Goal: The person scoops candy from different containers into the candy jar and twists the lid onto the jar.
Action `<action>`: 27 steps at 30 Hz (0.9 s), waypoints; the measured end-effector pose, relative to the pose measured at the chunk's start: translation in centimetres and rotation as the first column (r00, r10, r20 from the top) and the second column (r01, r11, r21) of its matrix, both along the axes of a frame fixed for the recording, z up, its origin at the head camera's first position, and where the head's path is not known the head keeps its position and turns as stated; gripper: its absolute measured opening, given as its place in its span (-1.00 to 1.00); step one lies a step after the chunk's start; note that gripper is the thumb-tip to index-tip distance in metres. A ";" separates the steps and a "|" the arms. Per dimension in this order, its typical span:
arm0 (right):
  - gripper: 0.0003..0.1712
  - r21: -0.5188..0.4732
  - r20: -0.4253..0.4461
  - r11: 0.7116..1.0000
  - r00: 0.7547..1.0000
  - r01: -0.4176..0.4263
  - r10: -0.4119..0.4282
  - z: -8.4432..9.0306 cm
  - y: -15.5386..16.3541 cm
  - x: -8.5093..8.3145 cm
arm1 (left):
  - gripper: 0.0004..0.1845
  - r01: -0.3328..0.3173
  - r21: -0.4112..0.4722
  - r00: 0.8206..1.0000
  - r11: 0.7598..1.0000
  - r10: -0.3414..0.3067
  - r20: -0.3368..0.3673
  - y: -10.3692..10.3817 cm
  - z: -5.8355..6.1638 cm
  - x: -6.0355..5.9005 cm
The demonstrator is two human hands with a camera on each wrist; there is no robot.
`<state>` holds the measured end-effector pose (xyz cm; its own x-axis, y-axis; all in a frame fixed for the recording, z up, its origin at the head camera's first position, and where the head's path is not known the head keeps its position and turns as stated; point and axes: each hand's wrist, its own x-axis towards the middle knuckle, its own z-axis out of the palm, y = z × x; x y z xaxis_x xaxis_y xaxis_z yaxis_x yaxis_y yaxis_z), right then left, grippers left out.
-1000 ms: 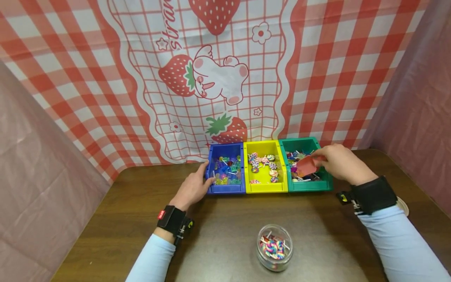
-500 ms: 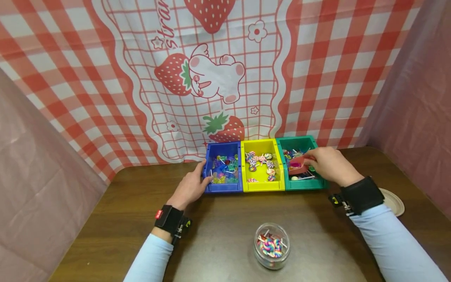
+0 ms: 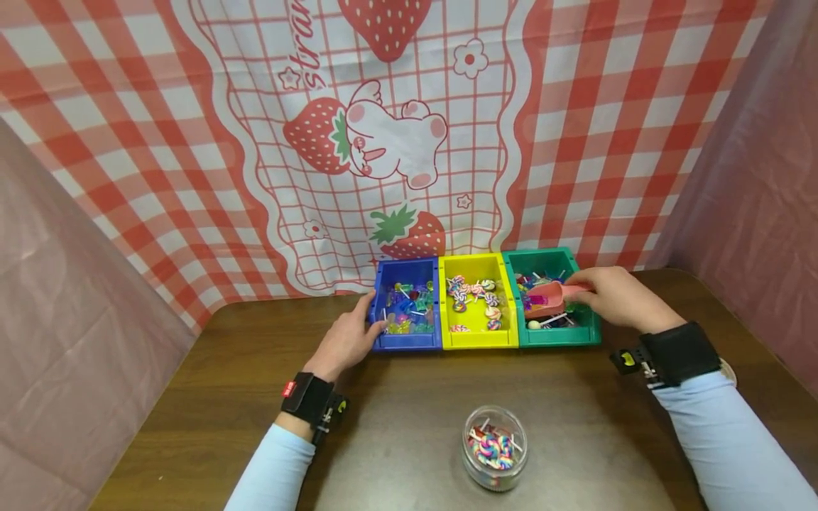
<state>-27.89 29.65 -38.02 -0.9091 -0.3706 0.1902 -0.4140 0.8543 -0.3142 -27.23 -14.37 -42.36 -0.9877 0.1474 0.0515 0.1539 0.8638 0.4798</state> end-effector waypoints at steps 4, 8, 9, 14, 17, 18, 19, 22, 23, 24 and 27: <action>-0.67 -0.034 0.018 0.999 1.000 -0.004 0.005 0.1 0.8 0.1 | -0.25 0.002 0.001 1.000 1.000 -0.002 0.001 0.1 0.0 -0.1; -0.65 -0.071 0.049 0.997 0.999 0.008 -0.004 0.0 1.3 0.0 | -0.24 -0.002 0.002 1.000 1.000 0.002 0.000 0.1 0.0 -0.1; -0.64 -0.079 0.055 0.997 0.999 0.007 -0.002 0.0 1.4 0.0 | -0.25 -0.003 0.002 1.000 1.000 0.003 0.001 0.1 0.0 -0.1; -0.62 -0.119 0.071 0.993 0.997 0.001 0.007 -0.7 1.8 -0.3 | -0.25 -0.005 -0.004 1.000 1.000 0.005 0.000 0.1 -0.1 -0.1; -0.59 -0.152 0.098 0.988 0.995 0.021 -0.006 -0.9 1.9 -0.4 | -0.25 -0.006 -0.006 1.000 1.000 0.006 0.000 0.1 -0.1 -0.1; -0.56 -0.162 0.110 0.986 0.994 0.030 -0.012 -0.9 2.0 -0.4 | -0.25 -0.008 -0.006 1.000 1.000 0.008 0.001 0.1 -0.2 -0.1; -0.54 -0.173 0.123 0.984 0.992 0.038 -0.017 -0.9 2.1 -0.4 | -0.25 -0.010 -0.005 1.000 1.000 0.010 0.004 0.1 -0.2 -0.1; -0.50 -0.195 0.162 0.979 0.987 0.056 -0.024 -0.9 2.4 -0.6 | -0.25 -0.011 -0.006 1.000 1.000 0.011 0.008 0.1 -0.2 -0.2; -0.48 -0.199 0.173 0.978 0.985 0.061 -0.026 -1.0 2.5 -0.6 | -0.25 -0.012 -0.006 1.000 1.000 0.012 0.008 0.1 -0.2 -0.2; -0.47 -0.199 0.181 0.978 0.983 0.063 -0.027 -1.0 2.7 -0.7 | -0.25 -0.013 -0.005 1.000 1.000 0.013 0.009 0.1 -0.2 -0.2; -0.44 -0.223 0.215 0.971 0.976 0.085 -0.036 -1.2 3.2 -0.8 | -0.25 -0.014 -0.003 1.000 1.000 0.014 0.009 0.1 -0.2 -0.2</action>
